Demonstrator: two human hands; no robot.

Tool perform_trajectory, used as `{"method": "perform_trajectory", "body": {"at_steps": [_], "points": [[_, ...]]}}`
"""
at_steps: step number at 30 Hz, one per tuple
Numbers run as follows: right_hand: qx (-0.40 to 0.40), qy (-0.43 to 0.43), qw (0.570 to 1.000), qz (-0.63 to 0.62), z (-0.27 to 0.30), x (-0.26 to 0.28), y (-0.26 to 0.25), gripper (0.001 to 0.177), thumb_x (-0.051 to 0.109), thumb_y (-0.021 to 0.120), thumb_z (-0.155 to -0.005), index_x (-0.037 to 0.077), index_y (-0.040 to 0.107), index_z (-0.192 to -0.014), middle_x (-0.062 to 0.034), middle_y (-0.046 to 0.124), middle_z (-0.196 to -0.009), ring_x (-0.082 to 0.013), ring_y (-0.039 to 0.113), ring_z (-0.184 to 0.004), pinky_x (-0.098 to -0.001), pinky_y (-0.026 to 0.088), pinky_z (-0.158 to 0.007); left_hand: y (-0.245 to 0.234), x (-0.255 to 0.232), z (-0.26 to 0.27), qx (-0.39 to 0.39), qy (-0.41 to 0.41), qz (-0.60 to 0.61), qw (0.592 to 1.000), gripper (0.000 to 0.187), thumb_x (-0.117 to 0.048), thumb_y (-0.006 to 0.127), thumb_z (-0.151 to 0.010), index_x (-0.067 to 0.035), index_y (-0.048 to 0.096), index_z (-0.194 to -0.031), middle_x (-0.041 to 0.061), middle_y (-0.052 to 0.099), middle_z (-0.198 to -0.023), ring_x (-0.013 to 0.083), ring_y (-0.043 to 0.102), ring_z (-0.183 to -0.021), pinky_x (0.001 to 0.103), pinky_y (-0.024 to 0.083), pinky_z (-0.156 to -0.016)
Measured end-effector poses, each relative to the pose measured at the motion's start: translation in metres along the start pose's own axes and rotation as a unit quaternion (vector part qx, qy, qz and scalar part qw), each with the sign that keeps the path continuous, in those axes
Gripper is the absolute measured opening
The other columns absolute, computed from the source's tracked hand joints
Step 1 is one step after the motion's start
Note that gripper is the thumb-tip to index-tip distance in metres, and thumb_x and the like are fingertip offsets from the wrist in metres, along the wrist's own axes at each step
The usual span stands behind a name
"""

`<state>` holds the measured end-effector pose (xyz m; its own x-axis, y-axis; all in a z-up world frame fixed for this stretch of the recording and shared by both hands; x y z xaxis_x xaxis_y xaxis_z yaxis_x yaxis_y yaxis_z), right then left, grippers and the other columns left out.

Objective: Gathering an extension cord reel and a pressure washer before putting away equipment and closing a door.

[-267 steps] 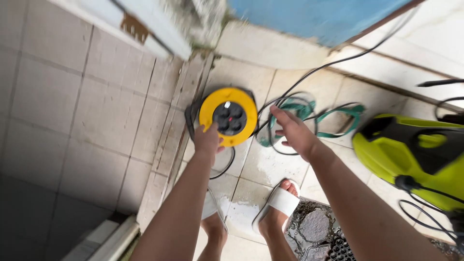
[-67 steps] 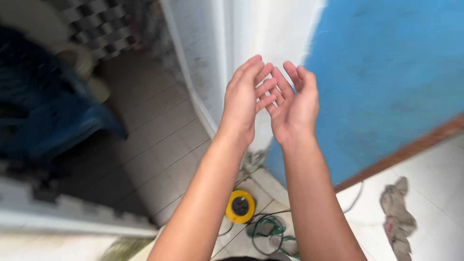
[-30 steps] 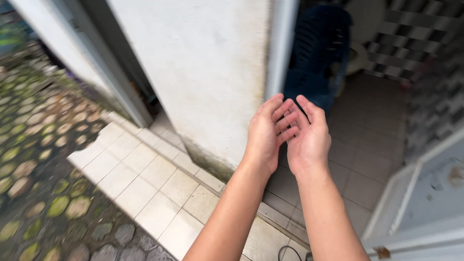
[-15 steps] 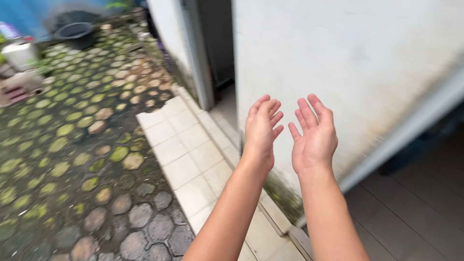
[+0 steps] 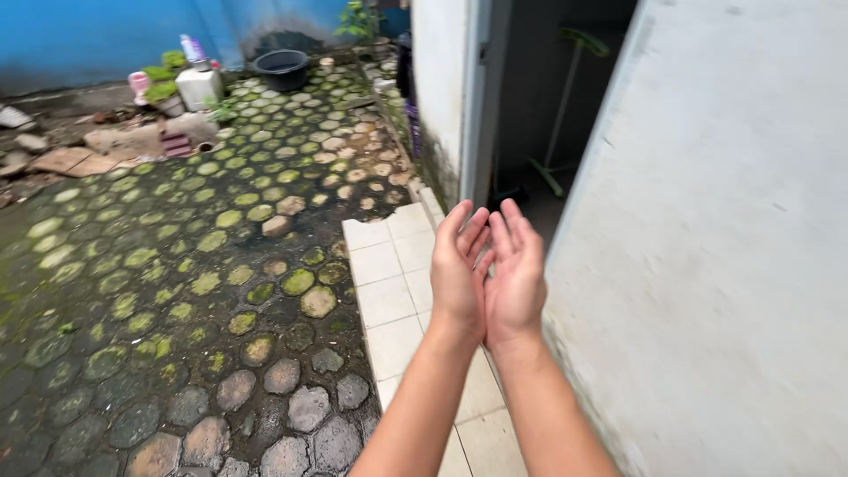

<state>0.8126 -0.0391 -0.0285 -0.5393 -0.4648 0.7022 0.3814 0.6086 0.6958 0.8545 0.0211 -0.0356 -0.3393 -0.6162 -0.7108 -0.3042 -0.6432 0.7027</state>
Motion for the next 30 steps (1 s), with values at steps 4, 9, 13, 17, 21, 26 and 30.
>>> {"method": "perform_trajectory", "body": {"at_steps": [4, 9, 13, 17, 21, 26, 30], "points": [[0.051, 0.05, 0.997, 0.013, -0.039, -0.043, 0.027, 0.076, 0.045, 0.042, -0.099, -0.001, 0.03, -0.157, -0.0141, 0.029, -0.168, -0.0213, 0.022, -0.157, -0.0357, 0.018, -0.124, -0.026, -0.015, -0.051, -0.02, 0.059, 0.051, 0.997, 0.069, -0.05, 0.049, -0.095, -0.008, 0.045, -0.15, 0.014, 0.055, -0.148, 0.0244, 0.048, -0.139, 0.04, 0.033, -0.115], [0.122, 0.105, 0.986, 0.043, -0.111, -0.095, 0.043, 0.08, 0.049, 0.04, -0.101, -0.007, 0.027, -0.157, -0.0198, 0.028, -0.168, -0.0245, 0.025, -0.157, -0.0358, 0.019, -0.125, -0.052, -0.023, -0.137, -0.061, 0.105, 0.068, 0.99, 0.07, -0.05, 0.05, -0.095, -0.008, 0.044, -0.151, 0.013, 0.05, -0.151, 0.0215, 0.045, -0.142, 0.037, 0.031, -0.117], [0.123, 0.115, 0.986, 0.02, -0.18, -0.122, 0.05, 0.078, 0.046, 0.042, -0.101, -0.008, 0.027, -0.156, -0.0208, 0.028, -0.168, -0.025, 0.025, -0.157, -0.0363, 0.02, -0.125, -0.064, -0.024, -0.218, -0.05, 0.131, 0.105, 0.985, 0.069, -0.046, 0.053, -0.097, -0.004, 0.044, -0.15, 0.016, 0.05, -0.151, 0.0236, 0.044, -0.144, 0.038, 0.032, -0.119], [0.109, 0.103, 0.989, 0.006, -0.251, -0.131, 0.064, 0.077, 0.043, 0.045, -0.1, -0.007, 0.028, -0.156, -0.0217, 0.029, -0.167, -0.0251, 0.026, -0.156, -0.0366, 0.022, -0.124, -0.054, -0.042, -0.285, -0.055, 0.143, 0.092, 0.984, 0.068, -0.042, 0.055, -0.096, -0.005, 0.043, -0.151, 0.017, 0.049, -0.151, 0.0256, 0.043, -0.144, 0.04, 0.033, -0.118], [0.094, 0.094, 0.991, 0.0, -0.303, -0.141, 0.068, 0.077, 0.042, 0.045, -0.1, -0.006, 0.026, -0.156, -0.021, 0.026, -0.168, -0.0246, 0.023, -0.157, -0.0366, 0.02, -0.124, -0.047, -0.05, -0.331, -0.063, 0.138, 0.073, 0.986, 0.065, -0.041, 0.052, -0.096, -0.008, 0.042, -0.152, 0.014, 0.048, -0.152, 0.0232, 0.041, -0.145, 0.038, 0.031, -0.118], [0.047, 0.086, 0.995, -0.009, -0.367, -0.163, 0.054, 0.074, 0.042, 0.048, -0.099, -0.006, 0.032, -0.154, -0.0202, 0.033, -0.165, -0.0238, 0.031, -0.153, -0.0362, 0.026, -0.122, -0.051, -0.031, -0.402, -0.036, 0.106, 0.061, 0.992, 0.065, -0.039, 0.055, -0.097, -0.005, 0.043, -0.152, 0.017, 0.051, -0.147, 0.0253, 0.045, -0.14, 0.039, 0.034, -0.117], [-0.025, 0.04, 0.999, -0.023, -0.431, -0.176, 0.018, 0.064, 0.038, 0.054, -0.097, -0.005, 0.05, -0.145, -0.0187, 0.052, -0.154, -0.0245, 0.049, -0.139, -0.0356, 0.037, -0.115, -0.044, 0.01, -0.476, 0.024, 0.065, 0.065, 0.995, 0.063, -0.037, 0.06, -0.098, -0.003, 0.047, -0.15, 0.015, 0.059, -0.131, 0.0245, 0.055, -0.125, 0.039, 0.042, -0.109]]}}
Point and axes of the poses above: each hand's wrist, its own z-axis away from the middle knuckle, its own y-axis out of the palm, x = y × z, the point moved 7 cm from there along -z, towards the middle knuckle
